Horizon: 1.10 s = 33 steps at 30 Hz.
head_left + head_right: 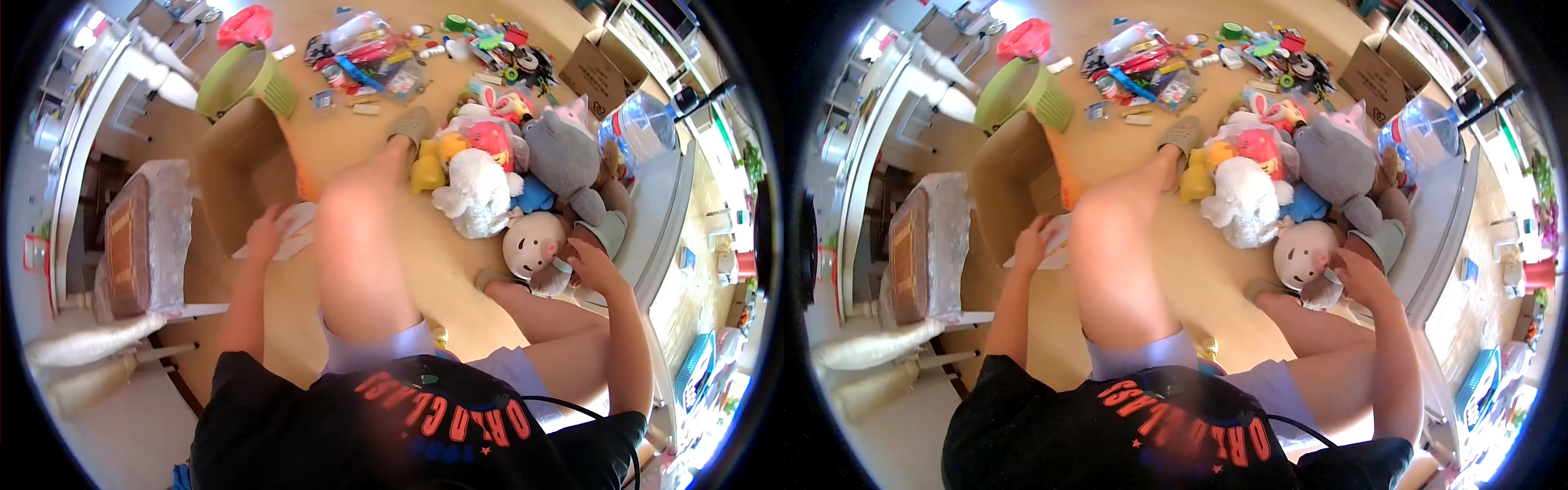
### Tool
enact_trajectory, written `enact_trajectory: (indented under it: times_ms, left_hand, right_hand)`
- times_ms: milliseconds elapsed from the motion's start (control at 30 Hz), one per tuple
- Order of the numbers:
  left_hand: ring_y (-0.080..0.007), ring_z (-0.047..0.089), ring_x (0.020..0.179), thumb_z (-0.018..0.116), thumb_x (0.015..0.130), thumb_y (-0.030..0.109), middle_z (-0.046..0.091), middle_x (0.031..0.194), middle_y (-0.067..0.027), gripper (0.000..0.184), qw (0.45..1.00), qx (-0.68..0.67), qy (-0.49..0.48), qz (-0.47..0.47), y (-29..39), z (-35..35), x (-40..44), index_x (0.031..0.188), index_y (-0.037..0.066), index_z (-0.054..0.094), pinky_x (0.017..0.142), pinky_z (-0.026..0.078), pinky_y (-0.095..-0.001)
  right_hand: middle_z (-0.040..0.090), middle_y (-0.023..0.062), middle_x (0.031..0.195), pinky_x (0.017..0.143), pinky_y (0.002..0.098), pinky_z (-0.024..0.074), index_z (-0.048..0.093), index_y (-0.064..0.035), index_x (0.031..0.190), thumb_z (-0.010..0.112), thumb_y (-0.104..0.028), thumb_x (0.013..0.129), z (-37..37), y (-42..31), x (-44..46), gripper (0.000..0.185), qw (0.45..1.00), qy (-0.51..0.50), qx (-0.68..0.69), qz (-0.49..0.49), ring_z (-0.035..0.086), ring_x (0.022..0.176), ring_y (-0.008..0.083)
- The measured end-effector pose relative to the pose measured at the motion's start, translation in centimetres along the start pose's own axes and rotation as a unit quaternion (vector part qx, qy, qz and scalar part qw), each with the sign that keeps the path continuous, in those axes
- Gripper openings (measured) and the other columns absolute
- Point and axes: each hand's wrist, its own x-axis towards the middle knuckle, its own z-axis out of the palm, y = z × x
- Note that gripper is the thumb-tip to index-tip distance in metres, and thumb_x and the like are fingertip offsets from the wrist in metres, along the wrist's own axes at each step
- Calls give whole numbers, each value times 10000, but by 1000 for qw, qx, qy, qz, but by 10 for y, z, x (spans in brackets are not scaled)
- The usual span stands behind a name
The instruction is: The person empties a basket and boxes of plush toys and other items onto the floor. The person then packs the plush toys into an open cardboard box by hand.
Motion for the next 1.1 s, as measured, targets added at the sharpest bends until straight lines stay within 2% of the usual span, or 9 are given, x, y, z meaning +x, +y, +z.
enact_trajectory:
  times_ms: [167, 267, 333, 433, 500, 567, 733, 1000, 1100]
  left_hand:
    - [-383, 675, 855, 695, 853, 329, 703, 877, -181, 294, 988, 149, -30, 8, 53, 12, -46, 1034, 98, 680, 734, 524, -488]
    - [-393, 664, 811, 696, 847, 276, 689, 820, -178, 202, 987, 143, 50, 52, 56, 32, -65, 850, 77, 662, 692, 512, -504]
    - [-397, 665, 806, 705, 842, 267, 689, 815, -178, 208, 987, 139, 78, 30, 63, 36, -71, 850, 66, 655, 685, 514, -505]
    - [-402, 667, 795, 700, 854, 280, 687, 816, -186, 223, 983, 168, 76, 26, 70, 44, -83, 857, 61, 656, 675, 513, -509]
    - [-403, 670, 796, 686, 870, 296, 688, 821, -190, 239, 979, 185, 80, 24, 73, 51, -88, 869, 59, 655, 677, 514, -511]
    - [-402, 674, 800, 672, 885, 309, 691, 827, -192, 254, 978, 196, 70, 24, 70, 68, -102, 878, 56, 652, 685, 516, -514]
    - [-407, 677, 815, 656, 898, 319, 696, 836, -197, 265, 971, 227, 72, 34, 97, 69, -132, 912, 55, 662, 723, 524, -515]
    - [-440, 655, 866, 735, 817, 199, 688, 901, -239, 300, 976, 120, 165, 76, 174, -20, -121, 1044, 10, 680, 768, 512, -492]
    - [-416, 667, 858, 732, 817, 211, 690, 905, -228, 303, 955, 214, 179, 99, 190, -38, -119, 1067, 50, 676, 768, 526, -492]
  right_hand:
    - [629, 229, 1242, 975, 450, 469, 501, -11, 1365, 562, -271, 950, -30, 17, 1, 493, 976, -198, -86, 19, 614, 1123, 380]
    - [582, 230, 1305, 997, 427, 464, 552, -19, 1282, 604, -232, 919, -50, -89, -10, 424, 964, 93, 232, -95, 580, 1169, 390]
    - [615, 241, 1262, 1010, 436, 459, 535, -28, 1315, 543, -249, 957, -37, -119, 3, 421, 948, 170, 238, -129, 589, 1180, 365]
    - [671, 225, 1164, 948, 464, 483, 570, -63, 1328, 596, -384, 911, -28, -136, -11, 527, 988, 24, -142, -56, 641, 1101, 357]
    - [683, 205, 1146, 912, 486, 493, 614, -67, 1264, 600, -424, 897, 34, -89, 27, 512, 981, -16, -115, -153, 651, 1073, 362]
    - [669, 198, 1178, 944, 485, 482, 616, -56, 1246, 602, -432, 900, 11, -112, -2, 511, 972, -168, -121, -113, 633, 1110, 363]
    - [657, 186, 1204, 940, 485, 479, 555, -32, 1298, 586, -422, 925, -19, -107, -66, 540, 981, 44, 29, -187, 627, 1109, 375]
    - [698, 156, 1164, 907, 429, 510, 711, -39, 1143, 622, -520, 868, -66, -36, -101, 561, 995, -31, 22, -95, 670, 1030, 322]
    - [706, 190, 1107, 894, 435, 514, 712, -11, 1103, 639, -461, 864, -57, -6, -71, 515, 979, 106, 102, -144, 677, 1008, 338]
